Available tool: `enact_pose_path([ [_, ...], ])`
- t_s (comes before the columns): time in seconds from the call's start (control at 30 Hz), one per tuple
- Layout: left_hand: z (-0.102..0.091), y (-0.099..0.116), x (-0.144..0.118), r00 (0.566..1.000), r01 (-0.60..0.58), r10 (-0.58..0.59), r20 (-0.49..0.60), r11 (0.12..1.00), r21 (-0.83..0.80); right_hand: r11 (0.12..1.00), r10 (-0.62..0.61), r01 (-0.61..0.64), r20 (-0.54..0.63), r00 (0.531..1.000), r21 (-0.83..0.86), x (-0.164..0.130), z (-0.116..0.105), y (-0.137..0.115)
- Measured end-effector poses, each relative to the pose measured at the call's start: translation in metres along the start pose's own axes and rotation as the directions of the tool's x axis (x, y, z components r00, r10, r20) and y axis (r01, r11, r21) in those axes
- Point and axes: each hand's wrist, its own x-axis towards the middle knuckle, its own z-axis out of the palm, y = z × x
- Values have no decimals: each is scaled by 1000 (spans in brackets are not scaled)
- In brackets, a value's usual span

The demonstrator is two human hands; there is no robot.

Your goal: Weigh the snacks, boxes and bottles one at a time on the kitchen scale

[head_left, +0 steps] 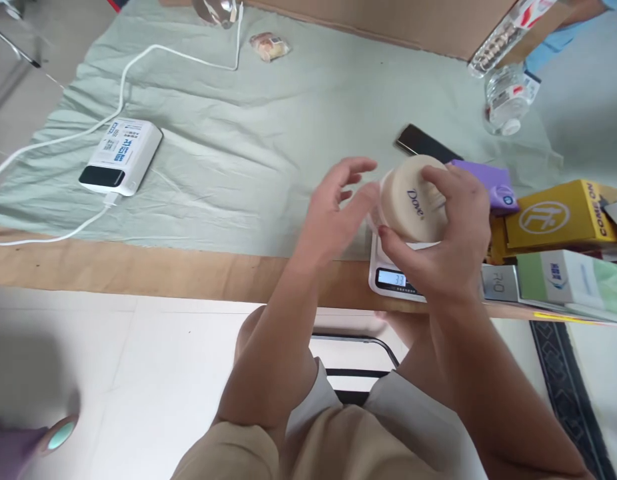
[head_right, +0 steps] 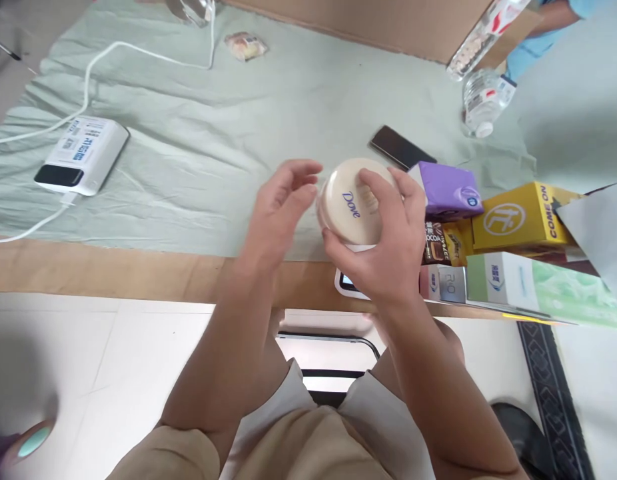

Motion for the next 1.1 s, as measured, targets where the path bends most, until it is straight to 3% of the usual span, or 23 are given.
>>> enact_pose_path([
  [0.1, 27, -6, -2, 984, 84, -88, 157, 996, 30, 992, 115, -116, -26, 993, -44, -19, -11, 14],
  [0.23, 54, -15, -4, 974, 125, -142, 174, 987, 105, 973, 225, -223, 27, 974, -54, -33, -11, 31],
  [0.37, 64, -22, -5, 966, 84, -147, 214, 957, 278, 959, 260, -256, 18, 966, -120, -40, -12, 41],
  [0.5, 65, -27, -1, 965, 60, -140, 220, 941, 334, 931, 317, -295, 73, 946, -214, -40, -19, 39],
  [0.6, 63, -27, 3, 994, 7, -44, 101, 941, 339, 939, 251, -220, 91, 964, -263, -47, -38, 22],
  [0.67, 60, -25, 4, 999, -8, -3, 35, 945, 327, 969, 115, -94, 81, 990, -229, -59, -56, 5],
  [0.77, 55, -19, 1, 1000, -7, 2, 17, 949, 314, 990, -58, 73, 127, 990, -123, -88, -84, -15],
  [0.93, 46, -9, -8, 992, -13, -35, 123, 928, 372, 997, -21, 32, 160, 987, -67, -125, -113, -13],
  [1.1, 40, -9, -8, 983, 18, -92, 158, 908, 418, 986, -24, 54, 183, 983, -158, -127, -126, -8],
])
